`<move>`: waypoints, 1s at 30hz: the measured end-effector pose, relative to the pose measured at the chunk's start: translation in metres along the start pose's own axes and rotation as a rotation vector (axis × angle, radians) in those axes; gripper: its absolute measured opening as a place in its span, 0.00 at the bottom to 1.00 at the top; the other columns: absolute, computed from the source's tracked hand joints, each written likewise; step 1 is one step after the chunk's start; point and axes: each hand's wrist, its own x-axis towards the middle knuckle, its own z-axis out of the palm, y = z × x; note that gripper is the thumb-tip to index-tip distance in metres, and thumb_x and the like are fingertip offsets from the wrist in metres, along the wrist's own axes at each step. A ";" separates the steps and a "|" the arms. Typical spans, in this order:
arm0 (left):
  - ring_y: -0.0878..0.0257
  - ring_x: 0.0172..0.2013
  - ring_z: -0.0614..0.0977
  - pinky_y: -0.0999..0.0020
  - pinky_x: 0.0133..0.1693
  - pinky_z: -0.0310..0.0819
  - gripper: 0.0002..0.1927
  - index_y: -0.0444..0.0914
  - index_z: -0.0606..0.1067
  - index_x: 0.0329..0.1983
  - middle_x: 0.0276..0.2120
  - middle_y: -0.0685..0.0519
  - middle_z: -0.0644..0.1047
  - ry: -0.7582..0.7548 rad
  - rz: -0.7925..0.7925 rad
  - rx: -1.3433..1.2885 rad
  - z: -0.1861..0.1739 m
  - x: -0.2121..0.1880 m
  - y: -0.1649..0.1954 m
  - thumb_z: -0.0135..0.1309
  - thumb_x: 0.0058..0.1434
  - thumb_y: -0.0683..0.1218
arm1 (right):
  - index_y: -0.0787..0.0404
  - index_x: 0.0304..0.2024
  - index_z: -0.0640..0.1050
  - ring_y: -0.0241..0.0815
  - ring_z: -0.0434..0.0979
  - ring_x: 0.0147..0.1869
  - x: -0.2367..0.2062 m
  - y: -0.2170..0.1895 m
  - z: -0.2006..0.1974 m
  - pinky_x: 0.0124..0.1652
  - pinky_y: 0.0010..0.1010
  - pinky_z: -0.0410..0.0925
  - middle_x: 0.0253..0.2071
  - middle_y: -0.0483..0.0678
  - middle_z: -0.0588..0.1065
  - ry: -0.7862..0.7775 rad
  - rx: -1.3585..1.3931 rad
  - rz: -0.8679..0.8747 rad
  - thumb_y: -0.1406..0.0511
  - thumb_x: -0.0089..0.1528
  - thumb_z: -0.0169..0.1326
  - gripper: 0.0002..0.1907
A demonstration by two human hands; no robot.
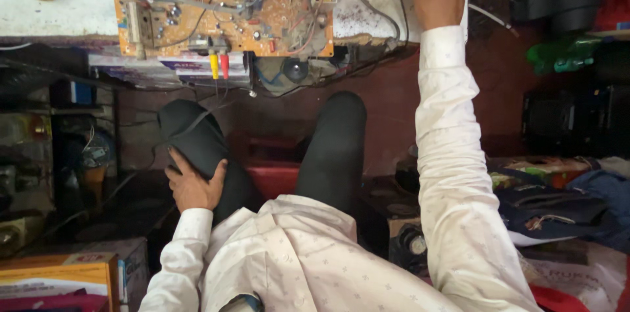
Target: The person sits at a cluttered electronics workbench and tests a circuit board using a multimeter, touching the red probe to points on the board and adjusting the multimeter dial. They then lift and reposition the board, set it aside, and use a screwdriver on small components at the bench.
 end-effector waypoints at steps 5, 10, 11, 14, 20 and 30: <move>0.23 0.57 0.70 0.40 0.58 0.68 0.66 0.39 0.40 0.81 0.65 0.21 0.59 -0.013 -0.011 -0.037 -0.002 -0.003 0.003 0.62 0.53 0.71 | 0.67 0.41 0.78 0.59 0.77 0.47 -0.011 -0.020 -0.014 0.48 0.45 0.70 0.41 0.59 0.76 0.104 0.018 0.056 0.67 0.70 0.63 0.08; 0.24 0.58 0.70 0.40 0.58 0.68 0.66 0.39 0.40 0.81 0.65 0.21 0.59 -0.012 -0.014 -0.029 0.004 -0.002 -0.003 0.62 0.53 0.72 | 0.67 0.43 0.82 0.48 0.80 0.42 -0.048 -0.060 -0.043 0.44 0.37 0.73 0.39 0.53 0.80 0.165 0.341 0.190 0.70 0.66 0.62 0.05; 0.24 0.58 0.70 0.40 0.58 0.68 0.66 0.38 0.40 0.81 0.65 0.21 0.59 -0.009 -0.007 -0.033 0.007 -0.002 -0.005 0.62 0.53 0.72 | 0.66 0.42 0.83 0.47 0.81 0.41 -0.056 -0.064 -0.047 0.43 0.36 0.73 0.38 0.52 0.81 0.133 0.359 0.271 0.69 0.65 0.63 0.05; 0.23 0.58 0.69 0.40 0.57 0.67 0.66 0.37 0.42 0.80 0.65 0.19 0.58 0.028 0.025 -0.006 0.015 -0.001 -0.011 0.62 0.53 0.74 | 0.65 0.42 0.84 0.47 0.79 0.41 -0.079 -0.069 -0.051 0.43 0.37 0.73 0.38 0.52 0.79 0.089 0.251 0.239 0.69 0.64 0.66 0.06; 0.25 0.56 0.71 0.42 0.57 0.68 0.66 0.38 0.43 0.80 0.64 0.21 0.60 0.070 0.025 0.000 0.018 0.001 -0.013 0.61 0.52 0.75 | 0.67 0.42 0.83 0.44 0.77 0.43 -0.101 -0.059 -0.031 0.44 0.34 0.70 0.40 0.52 0.76 0.162 0.302 0.220 0.71 0.65 0.66 0.05; 0.30 0.51 0.75 0.43 0.52 0.71 0.66 0.41 0.42 0.80 0.59 0.25 0.64 0.022 0.011 0.041 0.009 0.006 0.003 0.59 0.50 0.75 | 0.61 0.37 0.74 0.31 0.74 0.31 -0.129 -0.068 -0.025 0.35 0.26 0.70 0.28 0.41 0.76 -0.115 0.998 0.609 0.65 0.68 0.58 0.08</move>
